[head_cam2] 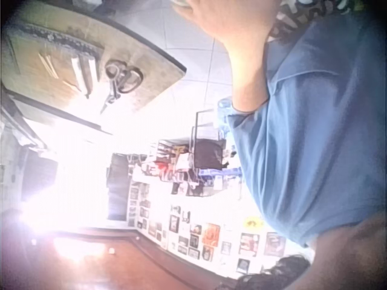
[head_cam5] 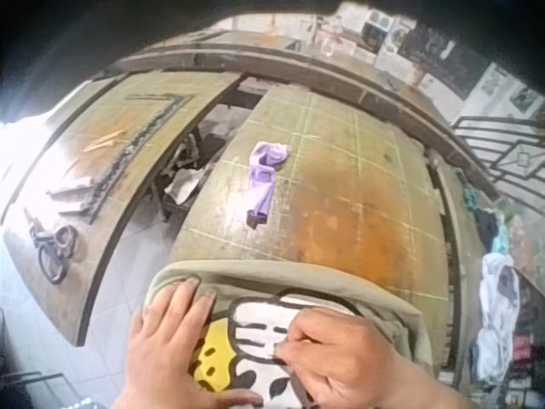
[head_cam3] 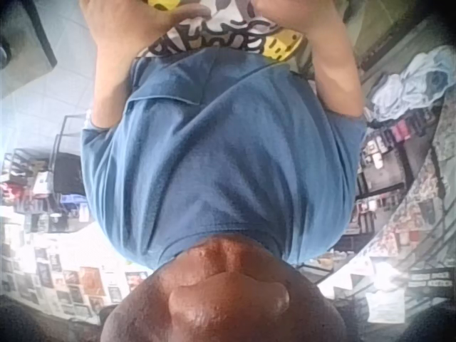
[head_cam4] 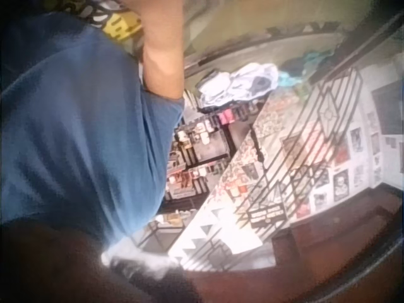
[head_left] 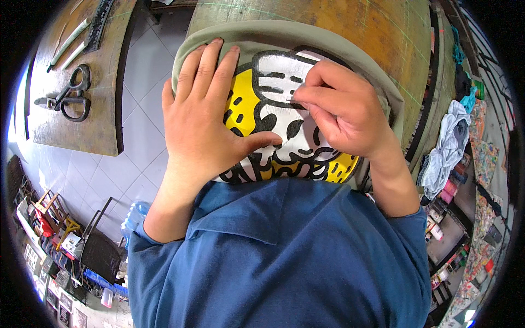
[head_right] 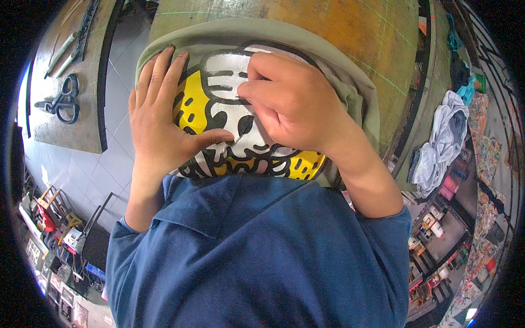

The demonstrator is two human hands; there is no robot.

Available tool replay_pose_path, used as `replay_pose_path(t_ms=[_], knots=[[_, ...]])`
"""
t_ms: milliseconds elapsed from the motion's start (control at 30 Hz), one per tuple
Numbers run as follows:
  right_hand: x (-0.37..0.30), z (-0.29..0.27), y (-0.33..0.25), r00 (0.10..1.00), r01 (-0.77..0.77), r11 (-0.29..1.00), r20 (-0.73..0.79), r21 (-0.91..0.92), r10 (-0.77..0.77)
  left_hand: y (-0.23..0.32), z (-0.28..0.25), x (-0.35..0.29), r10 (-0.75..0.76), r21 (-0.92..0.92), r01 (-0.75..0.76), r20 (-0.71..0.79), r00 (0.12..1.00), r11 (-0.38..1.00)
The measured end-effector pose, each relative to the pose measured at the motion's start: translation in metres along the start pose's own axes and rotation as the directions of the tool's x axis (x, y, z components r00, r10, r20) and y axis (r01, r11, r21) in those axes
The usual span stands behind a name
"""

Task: The person uses a heat gun on a skull graphic printed on a green t-shirt, then smooths the fabric and uses a white marker to add details to the graphic. The person handles the t-shirt and marker throughout the clip.

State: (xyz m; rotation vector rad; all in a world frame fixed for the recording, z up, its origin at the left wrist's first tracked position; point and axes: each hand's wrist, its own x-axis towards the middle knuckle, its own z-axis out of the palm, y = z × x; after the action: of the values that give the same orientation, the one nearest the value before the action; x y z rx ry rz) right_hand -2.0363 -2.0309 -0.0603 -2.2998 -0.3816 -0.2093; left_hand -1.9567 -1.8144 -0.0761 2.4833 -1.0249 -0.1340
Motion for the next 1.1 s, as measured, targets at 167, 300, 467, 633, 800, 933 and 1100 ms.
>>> replay_pose_path(t_ms=[167, 300, 467, 633, 800, 933, 1100], knots=[[-0.004, -0.009, -0.001, 0.996, -0.091, 0.995, -0.004, 0.041, 0.091, -0.003, 0.003, -0.001, 0.034, 0.008, -0.034, -0.016, 0.999, 0.999], [-0.012, -0.002, 0.001, 0.989, -0.11, 0.993, -0.091, 0.051, 0.114, -0.002, 0.003, 0.0, 0.034, -0.007, -0.035, -0.021, 0.999, 0.999], [-0.017, -0.008, 0.005, 0.98, -0.143, 0.986, -0.126, 0.088, 0.153, -0.001, 0.002, 0.0, 0.049, -0.019, -0.05, -0.045, 0.998, 0.999], [-0.028, -0.007, 0.022, 0.911, -0.213, 0.919, -0.273, 0.333, 0.31, -0.007, 0.006, -0.006, 0.152, -0.061, -0.177, -0.294, 0.944, 0.982], [-0.031, -0.007, 0.027, 0.907, -0.184, 0.898, -0.283, 0.4, 0.312, 0.017, -0.001, -0.014, 0.205, 0.039, -0.201, -0.164, 0.965, 0.979], [-0.032, -0.008, 0.027, 0.904, -0.185, 0.885, -0.28, 0.426, 0.324, 0.024, 0.01, -0.013, 0.124, 0.09, -0.124, 0.0, 0.992, 0.988], [-0.034, -0.008, 0.027, 0.898, -0.175, 0.855, -0.276, 0.488, 0.341, 0.025, 0.01, -0.011, 0.15, 0.164, -0.16, 0.069, 0.986, 0.973]])
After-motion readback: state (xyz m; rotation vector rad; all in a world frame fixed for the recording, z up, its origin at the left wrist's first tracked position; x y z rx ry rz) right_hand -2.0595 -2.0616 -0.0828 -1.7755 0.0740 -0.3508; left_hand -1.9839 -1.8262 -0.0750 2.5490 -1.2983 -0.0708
